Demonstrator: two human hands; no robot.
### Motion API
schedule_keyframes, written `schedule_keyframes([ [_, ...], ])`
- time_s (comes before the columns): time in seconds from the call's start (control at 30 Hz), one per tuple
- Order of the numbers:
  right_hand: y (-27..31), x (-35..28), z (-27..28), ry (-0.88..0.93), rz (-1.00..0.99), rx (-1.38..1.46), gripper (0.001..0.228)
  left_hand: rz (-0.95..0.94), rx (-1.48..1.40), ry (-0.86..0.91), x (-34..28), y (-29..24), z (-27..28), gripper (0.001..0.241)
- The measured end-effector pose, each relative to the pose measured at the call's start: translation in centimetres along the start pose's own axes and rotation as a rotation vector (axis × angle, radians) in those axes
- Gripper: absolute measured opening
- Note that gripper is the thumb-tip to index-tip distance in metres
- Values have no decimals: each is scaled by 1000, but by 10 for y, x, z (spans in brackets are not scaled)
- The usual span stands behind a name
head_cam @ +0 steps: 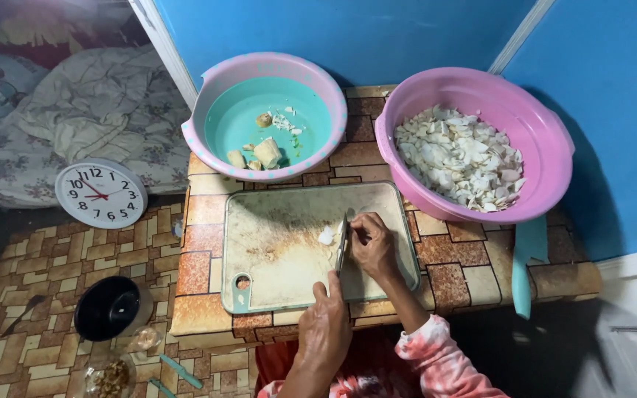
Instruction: Peeling and chopping garlic cloves on a cutting board and transferring them to a bowl.
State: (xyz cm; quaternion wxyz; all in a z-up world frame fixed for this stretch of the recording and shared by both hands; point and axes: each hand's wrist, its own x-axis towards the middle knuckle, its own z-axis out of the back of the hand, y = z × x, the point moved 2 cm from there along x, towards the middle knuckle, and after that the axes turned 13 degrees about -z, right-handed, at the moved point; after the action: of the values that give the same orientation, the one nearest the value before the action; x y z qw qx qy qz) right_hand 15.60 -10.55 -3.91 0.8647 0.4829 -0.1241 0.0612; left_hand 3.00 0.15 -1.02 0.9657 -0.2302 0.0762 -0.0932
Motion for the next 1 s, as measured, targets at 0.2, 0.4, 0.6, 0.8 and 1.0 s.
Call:
schedule_keyframes([
  [0.2, 4, 0, 2, -28, 60, -27, 2, 6, 23, 5, 22, 5, -3, 70],
  [0.4, 4, -2, 2, -14, 28, 7, 2, -27, -77, -102, 28, 5, 1, 69],
  [0.6, 3, -2, 0, -31, 36, 40, 5, 41, -199, -18, 26, 12, 25, 46],
  [0.8, -1, -1, -2, -27, -2, 33, 4, 25, -151, -29, 8, 6, 19, 55],
  [1.0, -1, 0, -2, 18, -9, 115, 10, 24, -21, 27, -10, -8, 11, 71],
])
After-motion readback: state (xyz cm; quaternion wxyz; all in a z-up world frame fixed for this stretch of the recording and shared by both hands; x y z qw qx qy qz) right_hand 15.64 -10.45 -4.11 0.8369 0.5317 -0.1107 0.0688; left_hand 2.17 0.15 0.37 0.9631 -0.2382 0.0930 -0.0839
